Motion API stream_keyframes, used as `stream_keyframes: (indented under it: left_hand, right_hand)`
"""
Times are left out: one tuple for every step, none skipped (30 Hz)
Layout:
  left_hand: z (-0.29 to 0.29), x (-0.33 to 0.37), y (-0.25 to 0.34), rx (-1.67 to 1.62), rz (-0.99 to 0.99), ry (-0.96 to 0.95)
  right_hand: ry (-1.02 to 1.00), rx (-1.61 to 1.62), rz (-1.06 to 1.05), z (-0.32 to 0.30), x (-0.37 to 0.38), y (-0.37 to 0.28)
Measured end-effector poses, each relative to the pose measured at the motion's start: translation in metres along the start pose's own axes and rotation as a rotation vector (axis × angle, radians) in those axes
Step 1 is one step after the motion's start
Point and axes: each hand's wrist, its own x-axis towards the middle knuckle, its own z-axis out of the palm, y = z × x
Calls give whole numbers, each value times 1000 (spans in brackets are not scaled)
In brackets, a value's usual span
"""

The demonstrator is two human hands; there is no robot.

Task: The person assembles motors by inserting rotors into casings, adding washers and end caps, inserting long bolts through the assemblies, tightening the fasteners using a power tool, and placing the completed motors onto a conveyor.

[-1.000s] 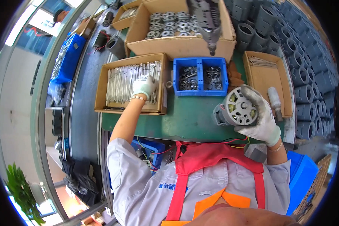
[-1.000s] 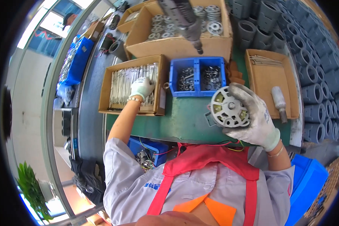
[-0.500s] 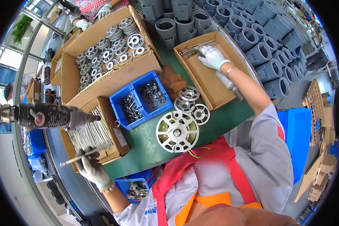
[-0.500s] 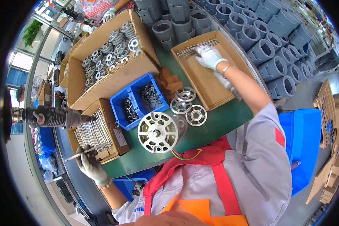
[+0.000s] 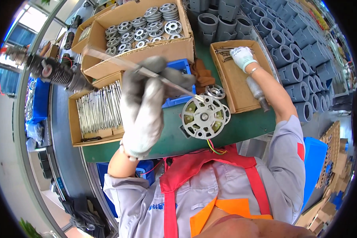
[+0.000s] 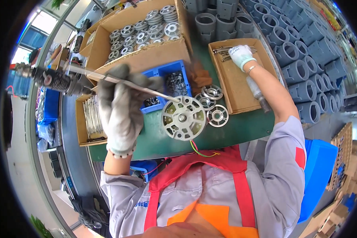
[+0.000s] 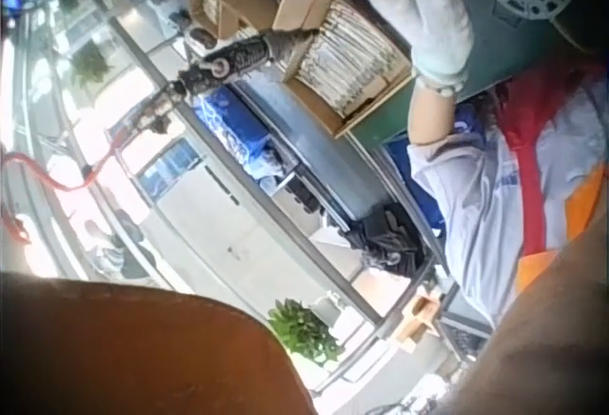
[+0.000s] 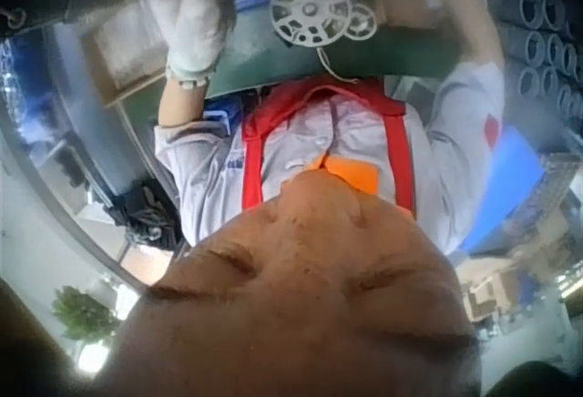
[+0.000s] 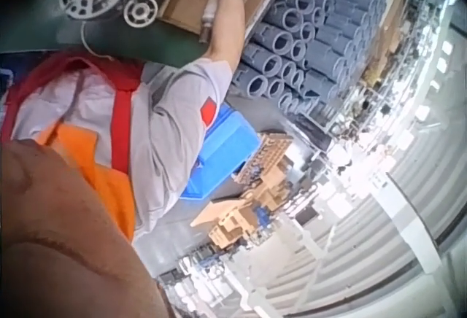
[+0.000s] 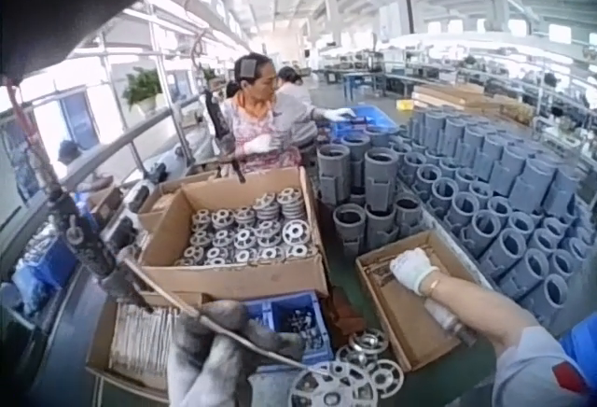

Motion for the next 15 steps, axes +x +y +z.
stream_keyframes:
  left_hand:
    - [-1, 3, -2, 6, -37, -56]
    - [1, 4, -6, 17, -56, -31]
    - [4, 5, -4, 78, -97, -22]
    - [5, 5, -5, 103, -96, -28]
    - [7, 5, -6, 128, -95, -34]
    - [8, 4, -6, 127, -90, -34]
    - [9, 4, -6, 130, -80, -56]
    - [10, 4, -6, 133, -70, -78]
    - [13, 4, -5, 129, -68, -84]
    - [16, 5, -4, 97, -77, -120]
    - [18, 6, -3, 66, -85, -156]
    - [20, 5, -4, 65, -85, -162]
    - [21, 5, -5, 60, -90, -170]
    - [23, 5, -5, 55, -94, -178]
    - [24, 6, -5, 53, -101, -181]
  right_hand:
    - [-64, -2, 10, -3, 0, 1]
    - [-29, -13, -32, -1, 1, 3]
    - [-25, -17, -29, 1, 1, 8]
    - [-7, 19, -44, 2, 1, 13]
    - [11, 55, -58, 5, 2, 17]
    - [14, 51, -57, -1, -1, 18]
    - [-10, 43, -82, -5, -5, 18]
    - [-35, 35, -108, -10, -8, 18]
    - [-35, 32, -101, -11, -10, 19]
    - [-42, 34, -79, -10, -11, 18]
    - [-48, 36, -58, -8, -12, 19]
    - [-37, 8, -63, -6, -11, 17]
    - [-36, 9, -57, -4, -12, 18]
    - [-20, 5, -75, -2, -11, 18]
    - [-13, 1, -95, -1, -11, 17]
